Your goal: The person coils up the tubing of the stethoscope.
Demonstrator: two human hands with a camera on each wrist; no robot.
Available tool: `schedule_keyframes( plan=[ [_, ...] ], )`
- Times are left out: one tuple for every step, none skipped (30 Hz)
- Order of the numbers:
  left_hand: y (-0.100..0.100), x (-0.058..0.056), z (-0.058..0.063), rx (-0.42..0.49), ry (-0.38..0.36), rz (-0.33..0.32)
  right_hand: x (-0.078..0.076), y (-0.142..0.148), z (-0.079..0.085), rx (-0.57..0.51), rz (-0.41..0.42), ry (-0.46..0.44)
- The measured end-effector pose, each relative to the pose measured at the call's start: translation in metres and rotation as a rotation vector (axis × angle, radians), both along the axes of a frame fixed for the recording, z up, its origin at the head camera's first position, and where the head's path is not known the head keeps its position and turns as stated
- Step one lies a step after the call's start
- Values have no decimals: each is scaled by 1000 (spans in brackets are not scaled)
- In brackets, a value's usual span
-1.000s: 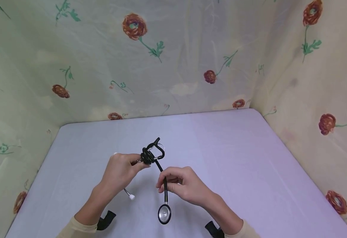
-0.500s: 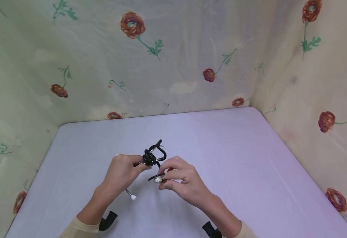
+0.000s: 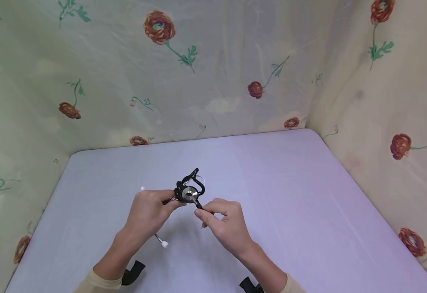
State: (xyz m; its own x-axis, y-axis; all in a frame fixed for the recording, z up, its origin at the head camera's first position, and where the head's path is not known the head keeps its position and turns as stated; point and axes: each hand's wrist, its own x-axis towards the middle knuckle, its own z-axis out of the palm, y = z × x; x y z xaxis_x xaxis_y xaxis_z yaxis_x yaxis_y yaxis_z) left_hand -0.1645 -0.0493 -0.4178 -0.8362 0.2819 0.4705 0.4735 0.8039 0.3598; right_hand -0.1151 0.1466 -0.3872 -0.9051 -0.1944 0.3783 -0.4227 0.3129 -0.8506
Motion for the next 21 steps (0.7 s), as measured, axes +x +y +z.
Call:
schedule_keyframes(
  plan=[
    [-1,1,0,1,7,-2,1,0,1,4,-8,-14],
    [-2,1,1,-1,12,-2,1,-1,1,6,-14,-24],
    [-2,2,1,0,17,-4,0,0,0,4,-15,-34],
    [-3,2,1,0,20,-5,-1,0,-2,-1,-12,-42],
    [-3,3,1,1,24,-6,-2,1,-5,-6,-7,-50],
    [-4,3,1,3,29,-6,-4,2,-9,-12,-1,-54],
    [-4,4,2,3,34,-4,-5,3,-13,-17,5,-59],
    [-4,4,2,5,42,-2,-7,4,-17,-22,8,-68],
    [-4,4,2,8,51,-1,-9,5,-21,-27,10,-79],
    [-4,5,2,11,60,1,-11,6,-25,-33,13,-88],
    [-4,5,2,16,67,0,-12,7,-28,-38,14,-96],
    [-4,6,2,20,72,1,-13,7,-30,-44,14,-107],
    [-4,6,2,22,78,0,-13,7,-31,-54,13,-121],
    [-4,6,2,23,83,0,-14,7,-31,-62,9,-136],
    [-4,6,1,21,87,0,-14,7,-32,-69,5,-149],
    [-4,6,1,18,92,0,-14,6,-32,-78,2,-161],
    [-4,6,1,13,97,0,-14,6,-32,-86,-4,-173],
    [-4,6,1,6,103,2,-13,5,-32,-94,-13,-183],
    [-5,7,0,-1,109,5,-14,5,-33,-105,-24,-191],
    [-4,7,0,-7,113,8,-13,4,-33,-114,-38,-192],
    [-4,7,0,-11,116,9,-13,3,-34,-131,-49,-190]
  ],
)
